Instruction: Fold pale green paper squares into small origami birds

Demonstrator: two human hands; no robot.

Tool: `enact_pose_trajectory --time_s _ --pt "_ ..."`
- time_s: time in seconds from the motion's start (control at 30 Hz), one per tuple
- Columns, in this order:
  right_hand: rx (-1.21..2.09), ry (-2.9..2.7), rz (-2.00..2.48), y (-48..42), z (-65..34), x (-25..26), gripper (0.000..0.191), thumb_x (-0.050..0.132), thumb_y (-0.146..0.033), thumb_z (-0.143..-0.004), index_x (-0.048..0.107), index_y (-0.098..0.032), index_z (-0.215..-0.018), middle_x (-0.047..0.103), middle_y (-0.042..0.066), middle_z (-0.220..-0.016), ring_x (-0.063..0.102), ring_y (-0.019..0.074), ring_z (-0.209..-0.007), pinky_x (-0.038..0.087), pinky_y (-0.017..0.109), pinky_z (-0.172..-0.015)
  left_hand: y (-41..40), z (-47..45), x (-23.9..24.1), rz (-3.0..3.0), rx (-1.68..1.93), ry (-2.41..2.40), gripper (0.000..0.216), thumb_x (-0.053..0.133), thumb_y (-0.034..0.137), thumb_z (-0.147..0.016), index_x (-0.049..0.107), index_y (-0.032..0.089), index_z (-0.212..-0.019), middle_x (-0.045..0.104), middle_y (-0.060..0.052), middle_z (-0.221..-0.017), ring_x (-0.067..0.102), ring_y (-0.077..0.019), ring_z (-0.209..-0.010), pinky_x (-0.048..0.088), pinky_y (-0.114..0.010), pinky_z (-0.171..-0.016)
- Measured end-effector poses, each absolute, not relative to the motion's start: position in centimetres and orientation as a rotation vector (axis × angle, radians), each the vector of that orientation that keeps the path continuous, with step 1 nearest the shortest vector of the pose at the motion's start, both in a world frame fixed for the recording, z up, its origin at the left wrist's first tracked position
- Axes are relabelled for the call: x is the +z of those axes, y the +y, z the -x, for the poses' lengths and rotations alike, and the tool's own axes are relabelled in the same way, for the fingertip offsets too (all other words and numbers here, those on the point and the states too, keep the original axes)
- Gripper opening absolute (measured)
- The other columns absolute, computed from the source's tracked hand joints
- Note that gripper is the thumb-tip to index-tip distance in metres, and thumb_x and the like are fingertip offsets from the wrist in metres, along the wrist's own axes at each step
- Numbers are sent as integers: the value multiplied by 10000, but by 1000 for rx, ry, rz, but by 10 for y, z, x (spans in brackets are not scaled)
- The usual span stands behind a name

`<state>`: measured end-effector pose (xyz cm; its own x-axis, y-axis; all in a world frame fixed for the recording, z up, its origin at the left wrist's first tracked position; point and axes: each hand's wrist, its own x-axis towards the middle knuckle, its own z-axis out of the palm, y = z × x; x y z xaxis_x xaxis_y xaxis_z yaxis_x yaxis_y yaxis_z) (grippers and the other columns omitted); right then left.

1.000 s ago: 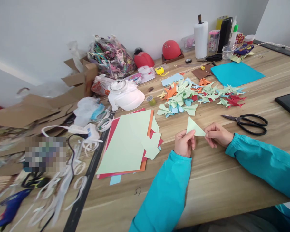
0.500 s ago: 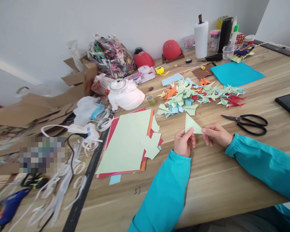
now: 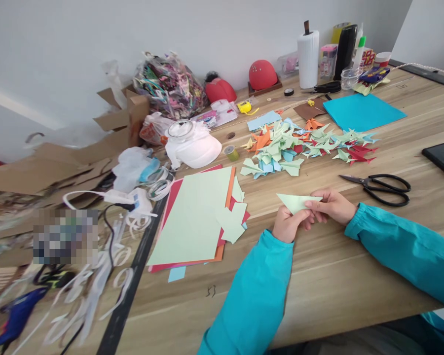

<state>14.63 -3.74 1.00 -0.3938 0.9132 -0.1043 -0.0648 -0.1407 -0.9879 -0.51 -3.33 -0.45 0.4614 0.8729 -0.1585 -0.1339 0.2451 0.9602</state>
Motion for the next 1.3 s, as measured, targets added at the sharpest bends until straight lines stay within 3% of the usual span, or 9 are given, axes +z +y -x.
enact_pose_trajectory --time_s 0.33,0.63,1.3 --pt "1622 -1172 1067 -37 -147 6 367 670 -404 -674 513 -144 -469 487 -39 -345 368 41 -287 271 170 -295 -30 7 -7 -1024 807 888 177 571 240 -575 579 121 -445 533 -24 -391 436 -89 -305 310 -209 -316" --pt "1626 -981 1065 -35 -148 10 361 678 -368 -654 489 -150 -435 457 -41 -316 329 36 -262 207 176 -269 -29 8 -4 -949 842 831 176 564 237 -573 567 127 -436 525 -15 -374 426 -92 -277 280 -202 -287" --pt "1575 -946 1020 -36 -146 9 354 699 -375 -659 510 -141 -471 497 -29 -347 371 39 -279 244 158 -275 -30 7 -4 -962 875 803 185 544 292 -611 556 124 -534 544 -11 -451 462 -93 -336 333 -209 -334"
